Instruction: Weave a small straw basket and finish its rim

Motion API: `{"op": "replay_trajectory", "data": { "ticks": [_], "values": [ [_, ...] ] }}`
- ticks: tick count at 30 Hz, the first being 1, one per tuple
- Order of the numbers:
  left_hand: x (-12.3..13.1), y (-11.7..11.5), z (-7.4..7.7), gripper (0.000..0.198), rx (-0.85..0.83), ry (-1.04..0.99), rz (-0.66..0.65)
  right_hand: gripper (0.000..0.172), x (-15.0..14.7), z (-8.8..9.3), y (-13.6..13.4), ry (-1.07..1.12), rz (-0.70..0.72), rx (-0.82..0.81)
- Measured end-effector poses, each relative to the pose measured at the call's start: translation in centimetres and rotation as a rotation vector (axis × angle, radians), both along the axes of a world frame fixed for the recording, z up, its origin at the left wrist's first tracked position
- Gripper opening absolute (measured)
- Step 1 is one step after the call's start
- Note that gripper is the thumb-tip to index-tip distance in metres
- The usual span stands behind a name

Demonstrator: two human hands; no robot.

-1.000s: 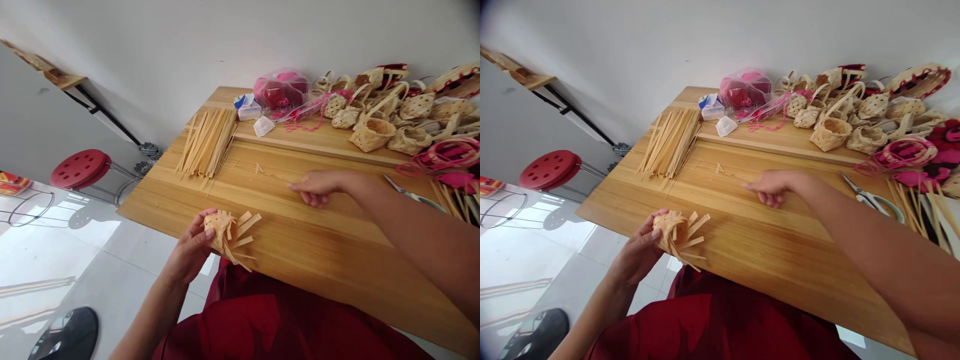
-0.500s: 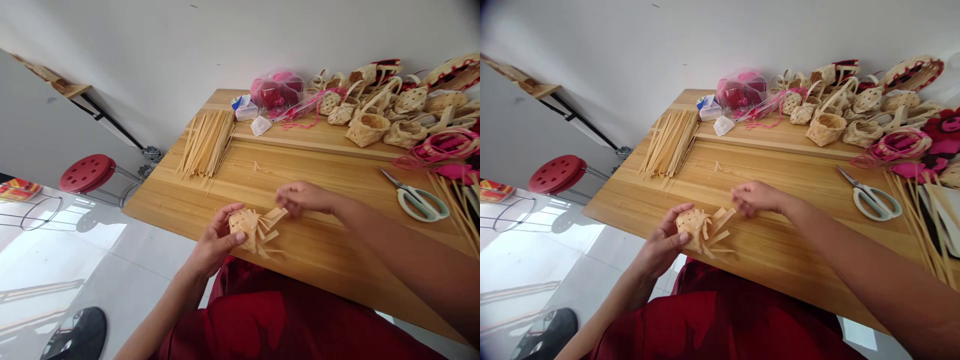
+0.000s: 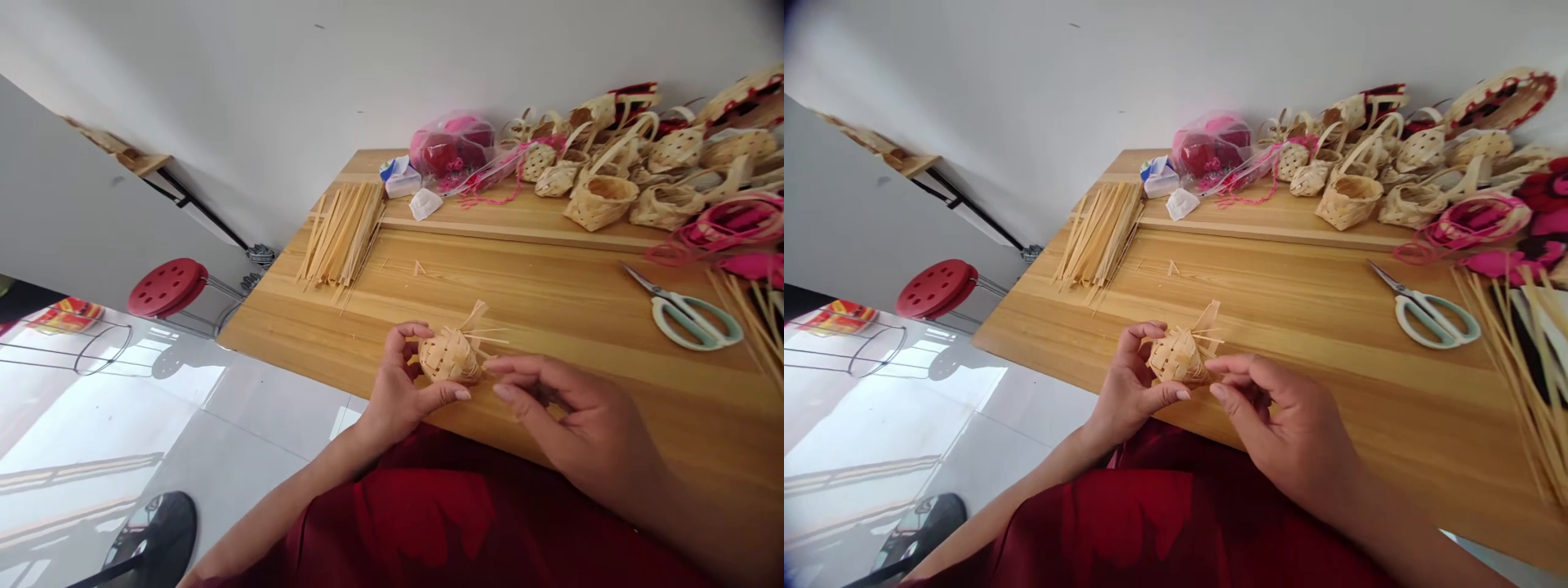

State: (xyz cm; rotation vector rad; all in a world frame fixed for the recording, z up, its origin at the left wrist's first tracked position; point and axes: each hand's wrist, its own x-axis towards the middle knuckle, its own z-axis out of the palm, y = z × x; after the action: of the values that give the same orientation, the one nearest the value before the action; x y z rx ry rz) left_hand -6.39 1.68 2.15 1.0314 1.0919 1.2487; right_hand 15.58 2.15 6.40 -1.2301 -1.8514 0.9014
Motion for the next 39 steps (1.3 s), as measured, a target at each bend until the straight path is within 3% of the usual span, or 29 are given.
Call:
{"op": "replay_trajectory", "data": {
  "ticks": [3,10,18,26,39],
  "values": [
    [1.4,-0.3,-0.1,0.073,0.055,0.023,-0.038,0.028,-0.1,-0.8,-0.4,-0.079,-0.028,0.095],
    [2.9,-1.1,0.0,0.073,0.102,0.073,-0.096,0.034,1.0,-0.8,-1.3,-0.120,-0.004,0.333],
    [3.4,-1.8,-0.9,0.075,0.172,0.223,-0.116,0.008,1.3,-0.6,-2.4,-0.070,-0.049,0.238],
    [4.3,-1.9,-0.9,0.068,0.215,0.245,-0.131,0.008,1.7,-1.0,-3.1,-0.029,-0.072,0.165],
    [4.7,-2.1,-0.9,0.059,0.317,0.251,-0.059,0.011,2.0,0.6,-2.5,-0.298,0.019,0.298]
  ]
}}
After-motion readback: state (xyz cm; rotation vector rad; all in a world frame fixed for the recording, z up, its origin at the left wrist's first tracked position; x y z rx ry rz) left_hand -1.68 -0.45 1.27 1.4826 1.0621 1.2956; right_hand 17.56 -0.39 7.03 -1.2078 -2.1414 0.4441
